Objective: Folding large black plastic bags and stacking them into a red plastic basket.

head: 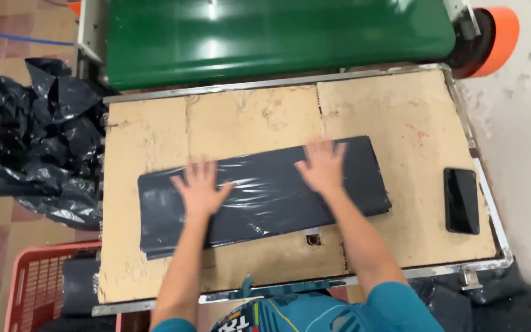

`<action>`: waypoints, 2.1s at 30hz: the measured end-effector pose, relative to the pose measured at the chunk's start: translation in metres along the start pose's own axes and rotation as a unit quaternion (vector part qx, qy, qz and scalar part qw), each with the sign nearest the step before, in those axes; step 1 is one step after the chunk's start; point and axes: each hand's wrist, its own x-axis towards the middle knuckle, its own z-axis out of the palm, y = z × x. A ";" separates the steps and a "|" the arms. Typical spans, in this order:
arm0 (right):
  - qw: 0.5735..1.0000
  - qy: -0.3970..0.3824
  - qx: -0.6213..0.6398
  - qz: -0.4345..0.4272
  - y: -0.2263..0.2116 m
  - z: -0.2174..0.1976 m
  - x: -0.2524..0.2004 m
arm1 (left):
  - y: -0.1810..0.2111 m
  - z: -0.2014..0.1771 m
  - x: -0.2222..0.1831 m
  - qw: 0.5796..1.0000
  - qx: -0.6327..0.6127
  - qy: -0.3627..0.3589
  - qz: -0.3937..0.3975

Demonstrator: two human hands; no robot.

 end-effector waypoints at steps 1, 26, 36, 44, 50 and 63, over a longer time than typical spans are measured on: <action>0.998 -0.011 -0.010 0.067 0.027 0.005 -0.001 | -0.023 0.002 -0.004 0.998 0.020 0.017 -0.064; 0.803 -0.027 0.596 0.000 -0.161 -0.035 -0.252 | 0.028 0.041 -0.031 0.756 -0.508 -0.392 0.127; 0.218 -0.110 0.864 0.439 -0.077 -0.029 -0.232 | 0.016 0.101 -0.027 0.802 -0.551 -0.230 0.018; 0.236 -0.077 0.896 0.369 -0.053 -0.038 -0.227 | 0.055 0.063 -0.074 0.916 -0.392 0.024 -0.080; 0.307 0.039 0.880 0.359 0.009 -0.023 -0.186 | 0.050 0.076 -0.074 0.918 -0.385 0.042 -0.091; 0.699 0.017 0.564 0.438 0.052 -0.011 -0.128 | 0.085 0.075 -0.073 0.960 -0.205 0.095 -0.168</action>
